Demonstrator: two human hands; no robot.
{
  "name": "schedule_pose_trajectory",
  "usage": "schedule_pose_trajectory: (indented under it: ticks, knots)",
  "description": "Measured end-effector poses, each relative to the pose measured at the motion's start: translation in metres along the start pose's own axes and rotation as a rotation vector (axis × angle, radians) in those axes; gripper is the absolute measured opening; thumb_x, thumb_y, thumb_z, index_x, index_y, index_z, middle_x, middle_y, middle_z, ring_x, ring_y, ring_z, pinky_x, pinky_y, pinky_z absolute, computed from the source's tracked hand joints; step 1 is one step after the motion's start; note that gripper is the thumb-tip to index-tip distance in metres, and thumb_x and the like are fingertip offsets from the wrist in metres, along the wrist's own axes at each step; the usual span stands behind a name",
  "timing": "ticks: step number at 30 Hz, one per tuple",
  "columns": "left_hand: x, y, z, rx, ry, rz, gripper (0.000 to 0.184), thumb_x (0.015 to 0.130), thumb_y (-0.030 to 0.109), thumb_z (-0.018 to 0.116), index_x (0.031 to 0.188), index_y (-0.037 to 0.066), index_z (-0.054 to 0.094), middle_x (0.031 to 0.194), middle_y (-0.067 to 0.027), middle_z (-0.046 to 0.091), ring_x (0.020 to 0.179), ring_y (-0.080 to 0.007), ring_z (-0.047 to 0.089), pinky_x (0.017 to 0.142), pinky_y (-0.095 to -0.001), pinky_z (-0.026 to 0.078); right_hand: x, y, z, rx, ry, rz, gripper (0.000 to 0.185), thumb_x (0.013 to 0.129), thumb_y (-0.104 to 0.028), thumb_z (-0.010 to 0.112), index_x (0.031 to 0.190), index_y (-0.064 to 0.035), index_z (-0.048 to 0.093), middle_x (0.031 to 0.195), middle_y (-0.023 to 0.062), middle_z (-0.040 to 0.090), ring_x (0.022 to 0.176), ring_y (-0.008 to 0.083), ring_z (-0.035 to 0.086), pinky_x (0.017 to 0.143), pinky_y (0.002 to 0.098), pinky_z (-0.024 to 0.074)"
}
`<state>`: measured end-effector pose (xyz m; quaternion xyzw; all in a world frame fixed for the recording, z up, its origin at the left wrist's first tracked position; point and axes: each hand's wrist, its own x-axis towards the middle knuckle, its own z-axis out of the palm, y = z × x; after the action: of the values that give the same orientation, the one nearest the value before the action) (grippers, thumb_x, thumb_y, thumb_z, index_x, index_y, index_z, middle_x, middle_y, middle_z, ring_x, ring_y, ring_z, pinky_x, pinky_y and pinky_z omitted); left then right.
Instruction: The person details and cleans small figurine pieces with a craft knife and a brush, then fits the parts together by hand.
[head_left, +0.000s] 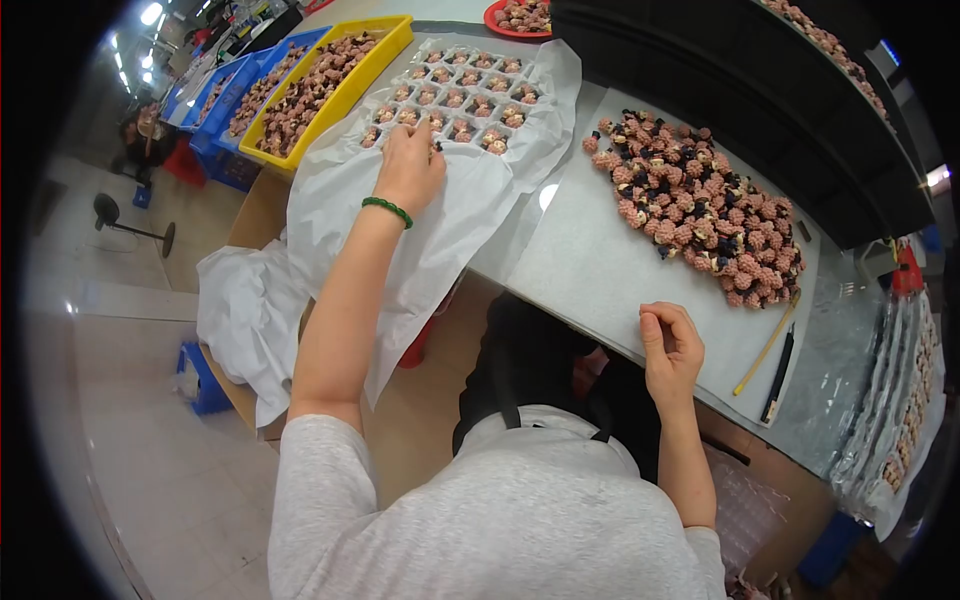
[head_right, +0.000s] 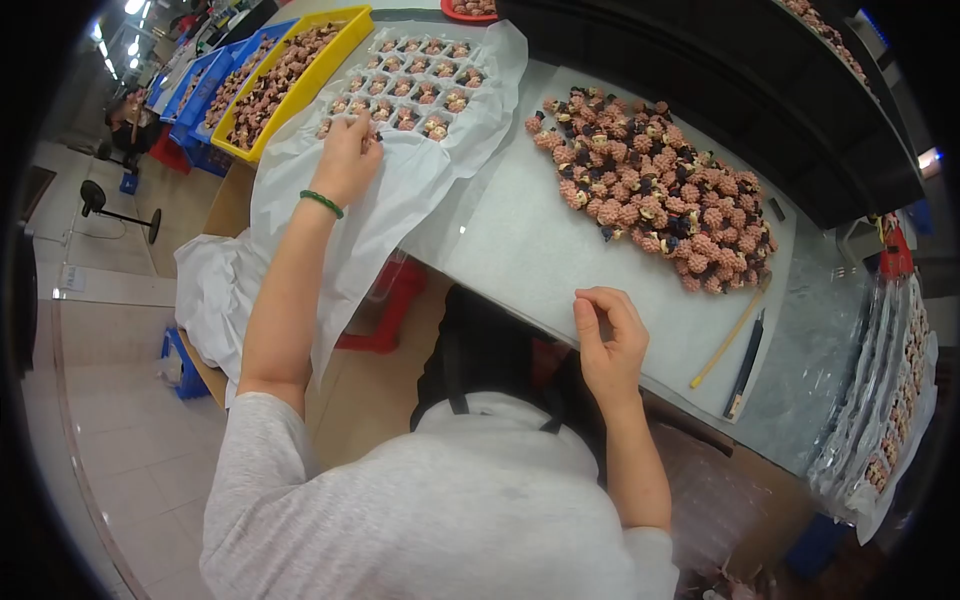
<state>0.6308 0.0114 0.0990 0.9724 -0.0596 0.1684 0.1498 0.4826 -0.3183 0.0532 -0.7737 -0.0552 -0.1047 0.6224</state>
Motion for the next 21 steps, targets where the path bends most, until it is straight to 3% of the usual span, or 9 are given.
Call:
schedule_pose_trajectory:
  ticks: [3, 5, 7, 9, 10, 11, 14, 19, 21]
  knots:
    - [-0.005, -0.008, 0.023, -0.028, -0.001, -0.021, 0.044, 0.075, 0.008, 0.056, 0.117, -0.003, 0.048, 0.092, -0.0184, 0.051, 0.091, -0.0339, 0.046, 0.083, -0.0399, 0.038, -0.002, -0.001, -0.002, -0.021, -0.004, 0.014, 0.011, 0.085, -0.007, 0.057, 0.089, 0.0028, 0.059, 0.089, 0.0041, 0.055, 0.077, 0.0084, 0.049, 0.067, 0.0189, 0.0391]
    - [-0.011, -0.002, 0.029, 0.075, 0.076, -0.005, 0.041, 0.076, 0.009, 0.058, 0.113, -0.005, 0.050, 0.093, -0.0171, 0.051, 0.085, -0.0302, 0.050, 0.081, -0.0374, 0.039, 0.000, -0.003, 0.000, -0.017, -0.007, -0.012, 0.010, 0.085, -0.006, 0.057, 0.088, 0.0031, 0.059, 0.087, 0.0048, 0.055, 0.076, 0.0090, 0.049, 0.066, 0.0192, 0.0393]
    - [-0.016, 0.004, 0.030, 0.017, 0.001, -0.058, 0.044, 0.078, 0.015, 0.058, 0.116, -0.004, 0.048, 0.098, -0.0176, 0.052, 0.093, -0.0329, 0.047, 0.089, -0.0395, 0.035, 0.000, -0.003, 0.001, -0.023, -0.010, -0.001, 0.010, 0.084, -0.006, 0.057, 0.088, 0.0030, 0.059, 0.086, 0.0050, 0.055, 0.075, 0.0093, 0.049, 0.066, 0.0195, 0.0395]
    - [-0.021, 0.011, 0.038, 0.231, 0.122, -0.062, 0.050, 0.084, 0.026, 0.052, 0.124, -0.003, 0.041, 0.114, -0.0187, 0.048, 0.109, -0.0363, 0.039, 0.096, -0.0463, 0.028, 0.001, -0.006, 0.001, -0.031, 0.001, 0.009, 0.009, 0.084, -0.005, 0.057, 0.087, 0.0029, 0.059, 0.085, 0.0052, 0.056, 0.074, 0.0096, 0.050, 0.065, 0.0197, 0.0396]
    - [-0.024, 0.011, 0.042, 0.267, 0.012, -0.133, 0.065, 0.089, 0.043, 0.041, 0.131, -0.005, 0.028, 0.136, -0.0229, 0.027, 0.128, -0.0386, 0.016, 0.100, -0.0562, 0.015, 0.002, -0.007, 0.001, -0.048, -0.008, -0.002, 0.009, 0.084, -0.005, 0.058, 0.087, 0.0026, 0.059, 0.084, 0.0051, 0.056, 0.073, 0.0097, 0.050, 0.065, 0.0199, 0.0398]
    - [-0.025, 0.013, 0.045, 0.250, 0.007, -0.119, 0.065, 0.089, 0.043, 0.041, 0.131, -0.005, 0.028, 0.136, -0.0229, 0.027, 0.128, -0.0386, 0.016, 0.100, -0.0562, 0.015, 0.002, -0.009, 0.001, -0.063, -0.018, -0.015, 0.008, 0.083, -0.005, 0.058, 0.087, 0.0022, 0.059, 0.084, 0.0050, 0.056, 0.073, 0.0097, 0.050, 0.065, 0.0201, 0.0399]
    - [-0.022, 0.022, 0.041, 0.197, -0.170, -0.236, 0.078, 0.089, 0.055, 0.025, 0.135, -0.008, 0.015, 0.143, -0.0221, 0.013, 0.133, -0.0367, 0.002, 0.104, -0.0549, 0.000, 0.003, -0.008, 0.001, -0.070, -0.014, -0.013, 0.008, 0.082, -0.005, 0.059, 0.088, 0.0010, 0.060, 0.082, 0.0052, 0.057, 0.072, 0.0095, 0.051, 0.063, 0.0201, 0.0403]
    - [-0.022, 0.020, 0.051, 0.270, -0.173, -0.211, 0.077, 0.089, 0.055, 0.025, 0.135, -0.006, 0.016, 0.143, -0.0214, 0.013, 0.134, -0.0351, 0.004, 0.104, -0.0545, 0.002, 0.024, -0.024, -0.006, -0.105, -0.042, 0.030, 0.012, 0.079, -0.005, 0.062, 0.090, -0.0003, 0.060, 0.080, 0.0033, 0.058, 0.069, 0.0090, 0.053, 0.057, 0.0206, 0.0415]
    - [-0.023, 0.018, 0.054, 0.271, -0.156, -0.208, 0.076, 0.089, 0.055, 0.024, 0.135, -0.005, 0.017, 0.143, -0.0207, 0.014, 0.134, -0.0351, 0.005, 0.103, -0.0551, 0.003, 0.045, -0.032, -0.012, -0.283, 0.069, -0.127, 0.016, 0.075, -0.003, 0.063, 0.091, -0.0012, 0.060, 0.079, 0.0029, 0.059, 0.065, 0.0092, 0.053, 0.053, 0.0208, 0.0421]
